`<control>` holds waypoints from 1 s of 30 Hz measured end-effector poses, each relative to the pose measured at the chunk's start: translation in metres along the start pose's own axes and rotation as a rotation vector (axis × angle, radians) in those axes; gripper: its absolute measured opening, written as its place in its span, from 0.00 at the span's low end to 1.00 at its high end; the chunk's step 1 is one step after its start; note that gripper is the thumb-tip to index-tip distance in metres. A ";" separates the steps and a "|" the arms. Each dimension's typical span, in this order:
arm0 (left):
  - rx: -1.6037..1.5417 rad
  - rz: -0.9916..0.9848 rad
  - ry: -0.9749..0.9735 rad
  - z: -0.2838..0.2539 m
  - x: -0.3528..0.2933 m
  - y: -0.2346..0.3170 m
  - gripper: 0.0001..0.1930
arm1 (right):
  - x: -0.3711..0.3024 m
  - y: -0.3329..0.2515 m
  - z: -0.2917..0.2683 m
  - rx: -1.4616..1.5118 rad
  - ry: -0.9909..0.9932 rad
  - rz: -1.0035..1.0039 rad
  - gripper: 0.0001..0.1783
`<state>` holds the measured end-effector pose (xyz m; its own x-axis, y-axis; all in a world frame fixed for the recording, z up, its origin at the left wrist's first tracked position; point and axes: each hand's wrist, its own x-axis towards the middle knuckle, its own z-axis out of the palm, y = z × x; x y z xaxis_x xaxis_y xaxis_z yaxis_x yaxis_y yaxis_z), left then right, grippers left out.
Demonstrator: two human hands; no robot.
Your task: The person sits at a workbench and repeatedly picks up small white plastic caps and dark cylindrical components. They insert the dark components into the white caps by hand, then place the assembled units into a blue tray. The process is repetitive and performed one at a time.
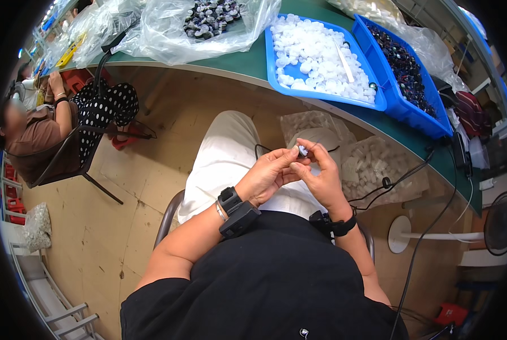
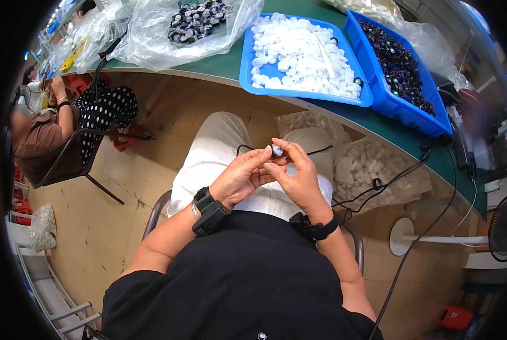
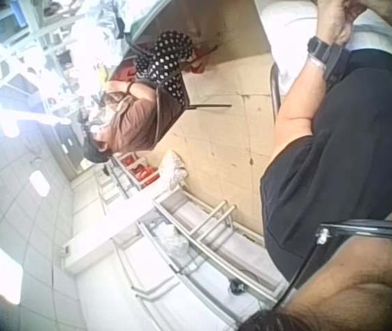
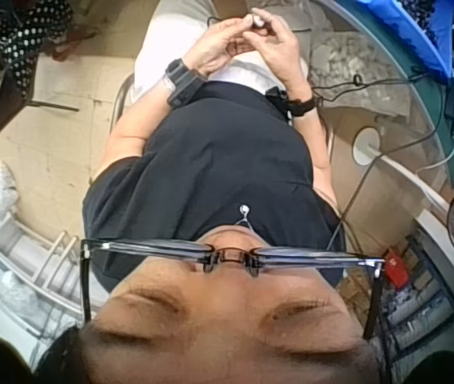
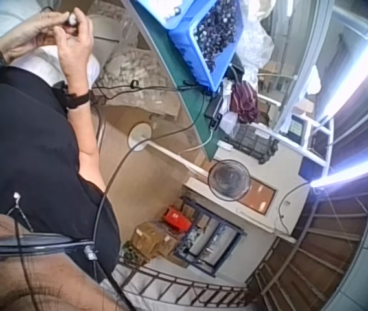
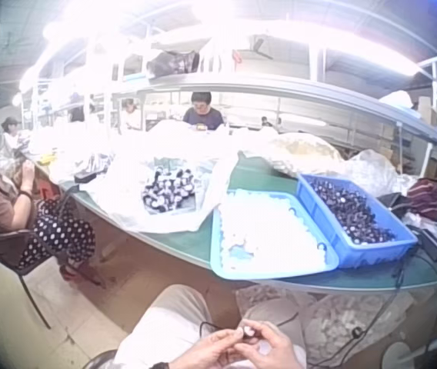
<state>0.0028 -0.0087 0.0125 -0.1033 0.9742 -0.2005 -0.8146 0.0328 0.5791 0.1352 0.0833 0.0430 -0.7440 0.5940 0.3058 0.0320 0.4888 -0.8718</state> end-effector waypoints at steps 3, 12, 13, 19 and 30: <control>-0.034 -0.032 -0.001 0.003 -0.001 0.000 0.17 | 0.000 0.000 0.002 -0.090 0.038 -0.076 0.23; -0.178 -0.195 0.020 0.000 -0.003 -0.002 0.15 | 0.002 0.008 -0.003 -0.350 0.088 -0.355 0.14; -0.180 -0.202 0.023 0.001 -0.004 -0.002 0.15 | 0.002 0.009 -0.004 -0.354 0.087 -0.373 0.14; -0.250 -0.245 0.032 0.004 -0.003 -0.002 0.15 | -0.001 0.012 -0.001 -0.294 0.079 -0.289 0.17; -0.137 -0.241 0.049 0.002 0.000 -0.003 0.16 | -0.001 0.016 -0.004 -0.536 0.040 -0.370 0.15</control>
<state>0.0066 -0.0088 0.0123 0.0783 0.9298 -0.3596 -0.8883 0.2288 0.3982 0.1388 0.0933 0.0303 -0.7445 0.3435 0.5725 0.1145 0.9105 -0.3974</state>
